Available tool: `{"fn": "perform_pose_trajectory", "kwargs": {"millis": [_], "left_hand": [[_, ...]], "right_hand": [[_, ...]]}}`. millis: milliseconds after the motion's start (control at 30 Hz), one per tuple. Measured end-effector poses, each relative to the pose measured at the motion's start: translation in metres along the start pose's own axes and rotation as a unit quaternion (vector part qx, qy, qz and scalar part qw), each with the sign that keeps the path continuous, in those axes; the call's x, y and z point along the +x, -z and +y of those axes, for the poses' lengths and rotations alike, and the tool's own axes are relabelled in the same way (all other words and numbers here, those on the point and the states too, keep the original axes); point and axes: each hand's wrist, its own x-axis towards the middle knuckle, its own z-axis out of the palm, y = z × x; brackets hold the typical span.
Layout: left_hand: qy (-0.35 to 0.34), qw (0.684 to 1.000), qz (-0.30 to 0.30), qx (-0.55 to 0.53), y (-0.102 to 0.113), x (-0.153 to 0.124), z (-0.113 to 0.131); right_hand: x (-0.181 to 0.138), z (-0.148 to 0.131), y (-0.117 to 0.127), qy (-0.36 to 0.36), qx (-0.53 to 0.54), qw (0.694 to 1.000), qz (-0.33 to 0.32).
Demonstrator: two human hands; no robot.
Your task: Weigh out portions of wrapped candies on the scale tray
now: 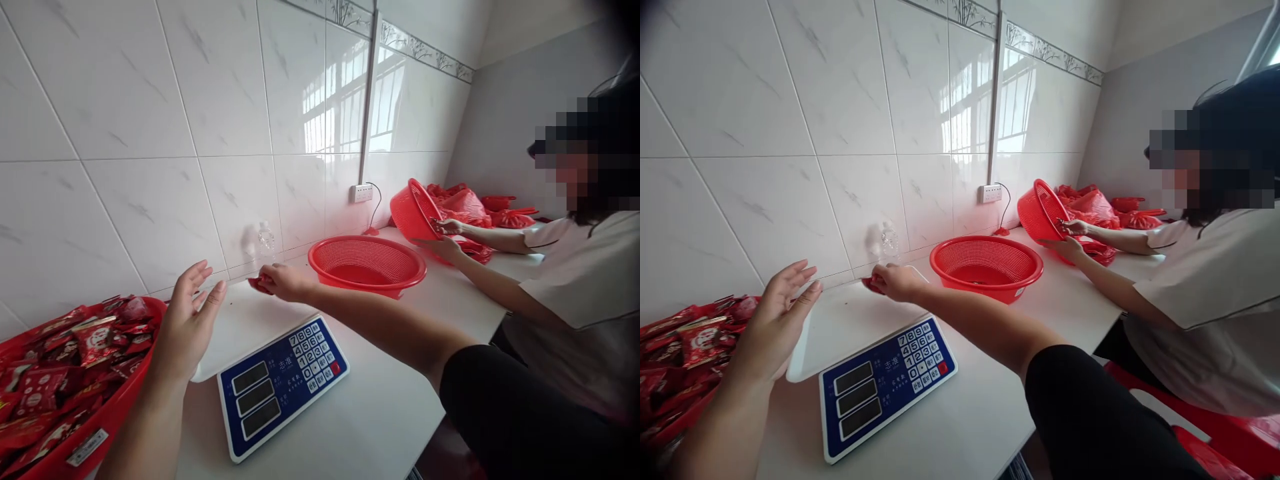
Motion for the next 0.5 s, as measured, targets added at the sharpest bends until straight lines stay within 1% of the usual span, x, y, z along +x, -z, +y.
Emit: {"fn": "perform_pose_trajectory", "kwargs": {"millis": [133,200,267,367,433,500], "left_hand": [[0.011,1.000,-0.011,0.011,-0.002,-0.001,0.000],[0.015,1.000,-0.014,0.020,-0.004,-0.002,0.000],[0.017,0.999,-0.020,0.029,-0.006,-0.003,-0.001],[0.028,0.998,-0.033,0.039,-0.008,-0.004,-0.005],[0.041,0.997,-0.041,0.046,-0.009,-0.004,-0.008],[0.048,0.996,-0.046,0.056,-0.010,-0.004,-0.010]], "right_hand": [[-0.014,0.051,0.041,-0.098,-0.021,0.994,0.049],[-0.023,0.080,0.062,-0.145,-0.029,0.988,0.053],[-0.034,0.106,0.080,-0.177,-0.030,0.984,0.022],[-0.053,0.136,0.100,-0.211,-0.035,0.975,-0.052],[-0.063,0.146,0.108,-0.226,-0.042,0.970,-0.084],[-0.069,0.146,0.112,-0.234,-0.047,0.966,-0.098]]}}
